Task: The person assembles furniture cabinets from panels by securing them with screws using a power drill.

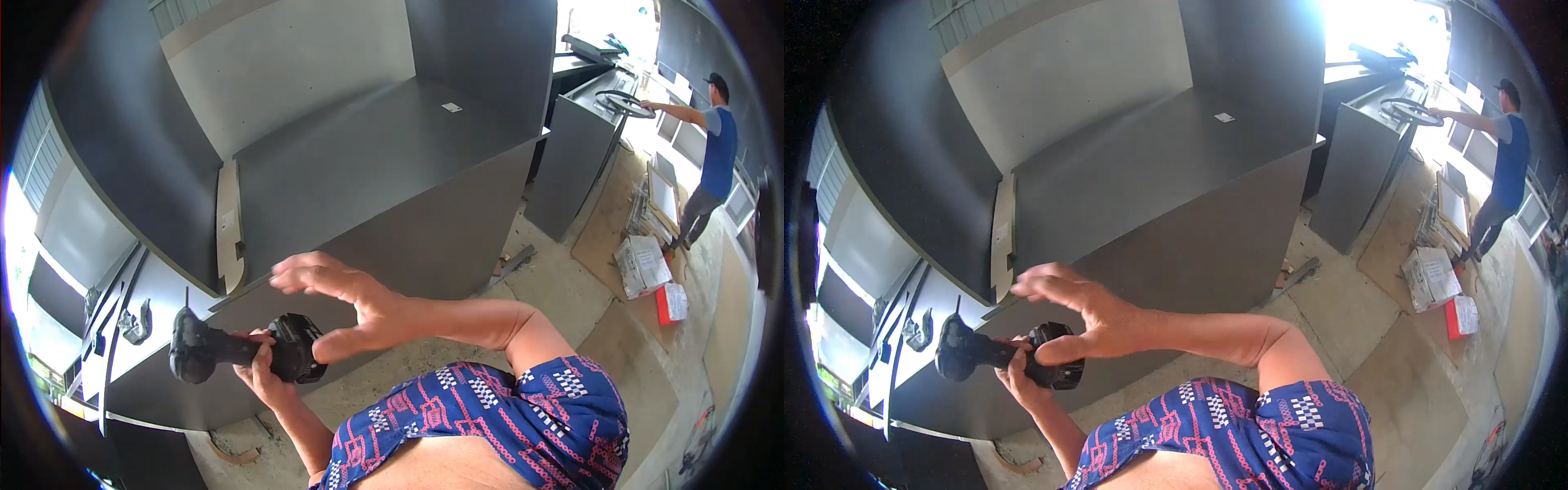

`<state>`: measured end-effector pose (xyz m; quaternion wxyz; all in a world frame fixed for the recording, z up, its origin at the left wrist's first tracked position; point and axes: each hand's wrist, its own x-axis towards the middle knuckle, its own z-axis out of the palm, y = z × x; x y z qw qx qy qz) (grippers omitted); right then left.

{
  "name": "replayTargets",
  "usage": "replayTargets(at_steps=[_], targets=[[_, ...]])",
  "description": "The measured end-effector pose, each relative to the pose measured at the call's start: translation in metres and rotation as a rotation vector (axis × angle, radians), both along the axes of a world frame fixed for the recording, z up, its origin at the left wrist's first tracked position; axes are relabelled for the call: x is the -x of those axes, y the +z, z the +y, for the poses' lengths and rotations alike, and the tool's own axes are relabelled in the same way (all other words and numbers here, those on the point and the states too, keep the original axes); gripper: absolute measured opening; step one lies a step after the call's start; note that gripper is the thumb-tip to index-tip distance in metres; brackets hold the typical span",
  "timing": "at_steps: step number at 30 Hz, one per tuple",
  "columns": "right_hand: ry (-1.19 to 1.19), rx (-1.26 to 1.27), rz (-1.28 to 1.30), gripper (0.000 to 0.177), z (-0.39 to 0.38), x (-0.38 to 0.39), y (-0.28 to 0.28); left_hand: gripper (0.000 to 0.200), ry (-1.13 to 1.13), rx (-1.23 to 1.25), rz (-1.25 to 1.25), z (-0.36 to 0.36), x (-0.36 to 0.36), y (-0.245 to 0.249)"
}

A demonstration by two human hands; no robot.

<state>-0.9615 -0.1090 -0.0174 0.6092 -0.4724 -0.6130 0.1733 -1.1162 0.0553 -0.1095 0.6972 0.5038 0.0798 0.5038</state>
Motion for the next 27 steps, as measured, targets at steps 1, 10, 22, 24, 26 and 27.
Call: replayTargets(at_steps=[1,10,22,24,26,27], targets=[[0.203,-0.029,0.168,0.089,-0.011,0.007,0.026,0.041,0.013,-0.014,-0.006,0.0,0.003,0.001],[0.979,-0.028,0.346,0.084,-0.027,0.075,0.066,0.048,0.083,-0.069,-0.109,0.005,0.022,0.008],[1.369,0.144,0.431,0.101,-0.034,0.068,0.065,0.045,0.128,0.014,-0.203,-0.006,0.035,0.015],[1.25,0.119,0.517,0.093,-0.051,0.063,0.077,0.045,0.084,0.008,-0.199,0.0,0.041,0.012],[1.066,0.082,0.528,0.078,-0.055,0.055,0.085,0.045,0.091,0.002,-0.193,-0.001,0.043,0.014],[0.968,0.063,0.473,0.069,-0.047,0.048,0.086,0.045,0.092,0.008,-0.192,-0.003,0.044,0.015]])
